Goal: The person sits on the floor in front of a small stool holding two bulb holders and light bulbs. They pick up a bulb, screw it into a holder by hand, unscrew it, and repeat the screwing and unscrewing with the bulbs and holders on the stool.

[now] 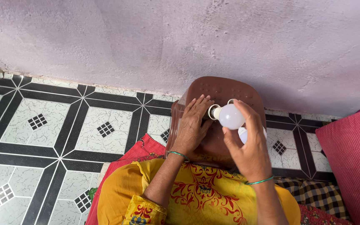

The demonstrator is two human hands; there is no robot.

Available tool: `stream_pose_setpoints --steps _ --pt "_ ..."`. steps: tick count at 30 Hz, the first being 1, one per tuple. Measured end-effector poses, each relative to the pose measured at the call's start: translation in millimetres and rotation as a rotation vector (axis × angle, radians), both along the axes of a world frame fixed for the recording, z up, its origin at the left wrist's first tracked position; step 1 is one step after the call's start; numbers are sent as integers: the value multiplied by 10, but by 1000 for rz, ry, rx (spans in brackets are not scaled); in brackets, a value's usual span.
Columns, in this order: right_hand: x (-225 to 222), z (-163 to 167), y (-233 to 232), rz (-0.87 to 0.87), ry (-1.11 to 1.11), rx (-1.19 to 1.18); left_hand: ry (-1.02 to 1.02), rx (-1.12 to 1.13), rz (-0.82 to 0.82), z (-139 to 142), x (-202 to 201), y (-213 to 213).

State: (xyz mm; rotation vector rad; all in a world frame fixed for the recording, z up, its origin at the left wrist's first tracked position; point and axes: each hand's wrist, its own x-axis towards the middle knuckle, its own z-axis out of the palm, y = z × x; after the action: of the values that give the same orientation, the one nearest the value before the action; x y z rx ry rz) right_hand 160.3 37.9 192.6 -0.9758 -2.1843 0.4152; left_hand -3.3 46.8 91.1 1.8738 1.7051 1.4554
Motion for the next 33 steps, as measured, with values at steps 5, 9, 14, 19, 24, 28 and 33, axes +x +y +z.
stream_pose_setpoints --steps 5,9,14,19,24,28,33 --pt "-6 246 96 36 -74 -76 -48 -1 -8 25 -10 -4" --pt "-34 332 94 55 -150 -59 -66 2 -16 48 -11 -3" --pt "-32 377 87 36 -166 -121 -98 -14 -33 37 -19 41" --pt "-9 393 132 35 -202 -188 -105 15 -79 -5 -75 108" --pt "-5 389 141 88 -247 45 -105 5 -97 -14 -85 130" --pt "-50 369 152 -46 -393 52 -139 -38 -89 -7 -78 118" --pt "-6 362 148 -74 -405 12 -114 6 -111 -21 -91 123"
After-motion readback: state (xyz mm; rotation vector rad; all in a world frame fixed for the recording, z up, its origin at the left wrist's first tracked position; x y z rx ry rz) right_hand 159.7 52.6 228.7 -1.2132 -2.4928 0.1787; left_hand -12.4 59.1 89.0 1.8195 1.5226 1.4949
